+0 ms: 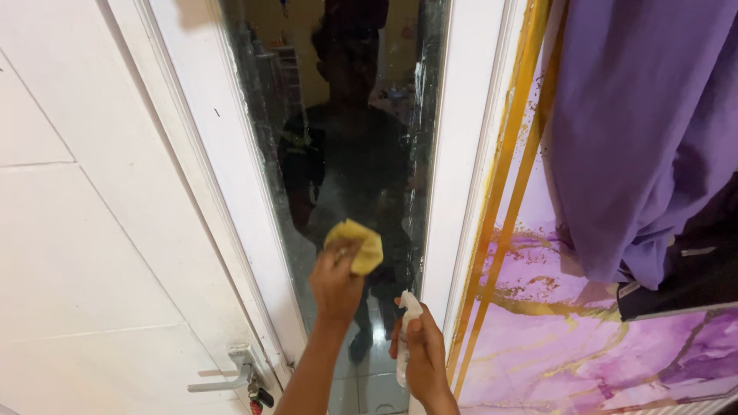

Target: The person repeatedly sprays a cleaning solution onto a vertical mirrored surface and wipes it with a yellow cloth. The person moves the cloth in vertical and circular motions across the mirror, periodically reapplying spray to maintain coverage.

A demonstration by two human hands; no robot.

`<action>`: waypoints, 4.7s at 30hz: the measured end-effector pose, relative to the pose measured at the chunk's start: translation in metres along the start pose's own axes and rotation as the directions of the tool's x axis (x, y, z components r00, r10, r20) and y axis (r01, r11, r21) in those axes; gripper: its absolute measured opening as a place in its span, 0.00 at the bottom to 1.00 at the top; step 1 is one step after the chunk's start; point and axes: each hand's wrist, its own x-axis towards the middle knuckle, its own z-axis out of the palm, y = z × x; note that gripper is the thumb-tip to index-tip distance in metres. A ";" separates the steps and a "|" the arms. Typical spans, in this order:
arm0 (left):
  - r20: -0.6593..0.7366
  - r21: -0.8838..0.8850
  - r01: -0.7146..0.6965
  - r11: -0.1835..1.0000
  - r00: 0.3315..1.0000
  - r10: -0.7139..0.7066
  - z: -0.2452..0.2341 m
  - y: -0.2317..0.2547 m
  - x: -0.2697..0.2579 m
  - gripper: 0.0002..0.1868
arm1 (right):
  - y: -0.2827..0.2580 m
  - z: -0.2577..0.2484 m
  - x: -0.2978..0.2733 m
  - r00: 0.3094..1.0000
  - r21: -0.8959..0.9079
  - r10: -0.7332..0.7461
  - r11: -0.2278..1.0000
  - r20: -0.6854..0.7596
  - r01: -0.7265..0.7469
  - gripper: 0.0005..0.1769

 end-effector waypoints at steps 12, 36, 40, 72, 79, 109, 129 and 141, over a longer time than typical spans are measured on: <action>-0.107 0.064 -0.055 0.996 0.992 0.062 -0.001 -0.009 0.015 0.27 | -0.011 0.000 0.017 0.997 -0.121 -0.053 0.992 -0.051 0.047 0.32; 0.059 0.030 -0.107 0.994 0.993 0.106 -0.034 -0.039 -0.014 0.26 | 0.012 0.043 -0.006 0.980 -0.131 -0.149 0.983 -0.132 0.132 0.38; 0.107 0.041 -0.098 0.994 0.990 0.093 -0.033 -0.052 -0.055 0.24 | 0.007 0.043 0.004 0.974 -0.161 -0.194 0.971 -0.114 0.174 0.37; 0.020 0.029 -0.152 0.988 0.988 0.152 -0.057 -0.077 -0.016 0.22 | 0.014 0.075 -0.009 0.958 -0.113 -0.171 0.982 -0.230 0.148 0.37; 0.060 -0.013 -0.180 0.984 0.982 0.181 -0.062 -0.085 -0.014 0.24 | 0.025 0.090 -0.020 0.950 -0.186 -0.166 0.975 -0.266 0.118 0.38; 0.121 -0.034 -0.253 0.967 0.959 0.256 -0.046 -0.054 0.055 0.30 | 0.021 0.107 -0.029 0.946 -0.170 -0.188 0.975 -0.265 0.146 0.37; 0.166 -0.077 -0.332 0.940 0.925 0.340 -0.042 -0.048 0.065 0.23 | 0.023 0.108 -0.030 0.944 -0.206 -0.186 0.970 -0.272 0.131 0.37; 0.396 -0.121 -0.438 0.891 0.802 0.447 -0.037 -0.090 -0.026 0.22 | 0.020 0.110 -0.022 0.940 -0.206 -0.200 0.968 -0.276 0.145 0.36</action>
